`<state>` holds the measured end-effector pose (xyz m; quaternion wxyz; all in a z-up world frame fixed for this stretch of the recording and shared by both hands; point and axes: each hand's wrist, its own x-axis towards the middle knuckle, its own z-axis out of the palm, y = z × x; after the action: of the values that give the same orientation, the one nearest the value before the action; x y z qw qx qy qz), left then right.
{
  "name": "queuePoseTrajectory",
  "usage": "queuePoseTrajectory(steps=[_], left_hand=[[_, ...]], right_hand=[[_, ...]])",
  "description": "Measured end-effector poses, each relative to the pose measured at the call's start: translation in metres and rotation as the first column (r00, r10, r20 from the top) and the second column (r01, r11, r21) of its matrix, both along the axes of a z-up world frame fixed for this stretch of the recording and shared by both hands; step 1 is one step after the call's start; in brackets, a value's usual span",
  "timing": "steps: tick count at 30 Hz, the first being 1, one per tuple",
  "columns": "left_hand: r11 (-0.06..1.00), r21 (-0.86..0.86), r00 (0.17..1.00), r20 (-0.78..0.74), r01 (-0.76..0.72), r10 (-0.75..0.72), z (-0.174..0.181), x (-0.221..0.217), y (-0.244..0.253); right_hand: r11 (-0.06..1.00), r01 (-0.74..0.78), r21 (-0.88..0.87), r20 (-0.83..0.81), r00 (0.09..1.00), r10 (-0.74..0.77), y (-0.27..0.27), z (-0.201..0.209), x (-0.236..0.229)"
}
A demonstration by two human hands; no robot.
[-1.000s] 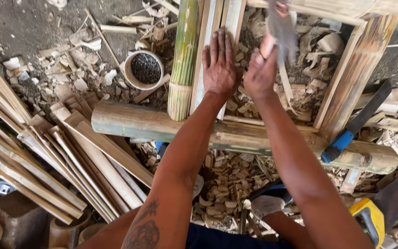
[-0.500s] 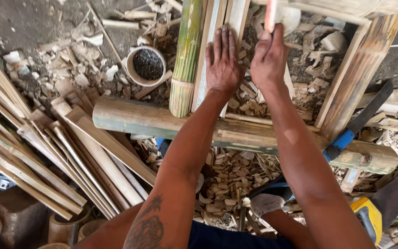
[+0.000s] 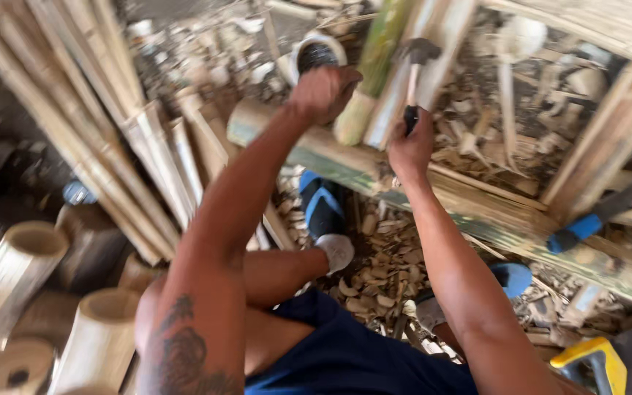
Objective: The person hammers nails into a bamboo frame, then picks up bamboo slats and places them on the frame. They use a saw to cut the slats to size and hammer nails to secure them in place.
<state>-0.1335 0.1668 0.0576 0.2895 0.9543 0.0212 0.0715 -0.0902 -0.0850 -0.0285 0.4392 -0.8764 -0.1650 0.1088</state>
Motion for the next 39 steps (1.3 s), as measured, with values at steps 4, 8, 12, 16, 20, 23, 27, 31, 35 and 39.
queuePoseTrajectory(steps=[4,8,12,16,20,23,27,31,35,39], left_hand=[[0.972,0.224,0.985,-0.141,-0.063,0.097,0.064,-0.050,0.081],[0.938,0.200,0.958,0.008,-0.282,0.287,0.101,-0.109,0.122],[0.919,0.225,0.910,-0.191,-0.324,0.367,0.096,-0.168,0.134],[0.884,0.238,0.806,-0.367,-0.402,0.465,0.062,-0.240,0.126],[0.758,0.211,0.568,-0.548,-0.617,0.615,0.017,-0.298,0.118],[0.589,0.160,0.394,-0.602,-0.792,0.695,-0.012,-0.343,0.110],[0.464,0.123,0.376,-0.425,-0.877,0.823,-0.040,-0.390,0.079],[0.382,0.043,0.308,-0.513,-0.923,0.802,-0.037,-0.406,0.063],[0.381,0.047,0.330,-0.409,-0.924,0.851,-0.007,-0.402,0.055],[0.586,0.238,0.458,-0.427,-0.775,0.780,0.007,-0.383,0.022]], right_hand=[[0.995,0.037,-0.093,0.440,0.898,0.007,0.029,-0.003,-0.020],[0.989,-0.134,-0.057,0.490,0.860,0.144,0.049,0.058,-0.025],[0.823,-0.566,0.058,0.204,0.813,0.545,0.072,0.138,-0.057],[0.667,-0.743,-0.052,0.110,0.660,0.743,0.092,0.187,-0.099],[0.595,-0.800,-0.070,-0.035,0.598,0.800,0.097,0.201,-0.129],[0.548,-0.832,-0.086,-0.033,0.552,0.833,0.095,0.202,-0.138],[0.544,-0.828,-0.135,-0.039,0.553,0.832,0.089,0.202,-0.143],[0.545,-0.820,-0.173,-0.068,0.562,0.824,0.083,0.204,-0.145],[0.550,-0.816,-0.178,-0.128,0.574,0.809,0.078,0.203,-0.149],[0.544,-0.825,-0.154,-0.127,0.562,0.817,0.072,0.199,-0.153]])
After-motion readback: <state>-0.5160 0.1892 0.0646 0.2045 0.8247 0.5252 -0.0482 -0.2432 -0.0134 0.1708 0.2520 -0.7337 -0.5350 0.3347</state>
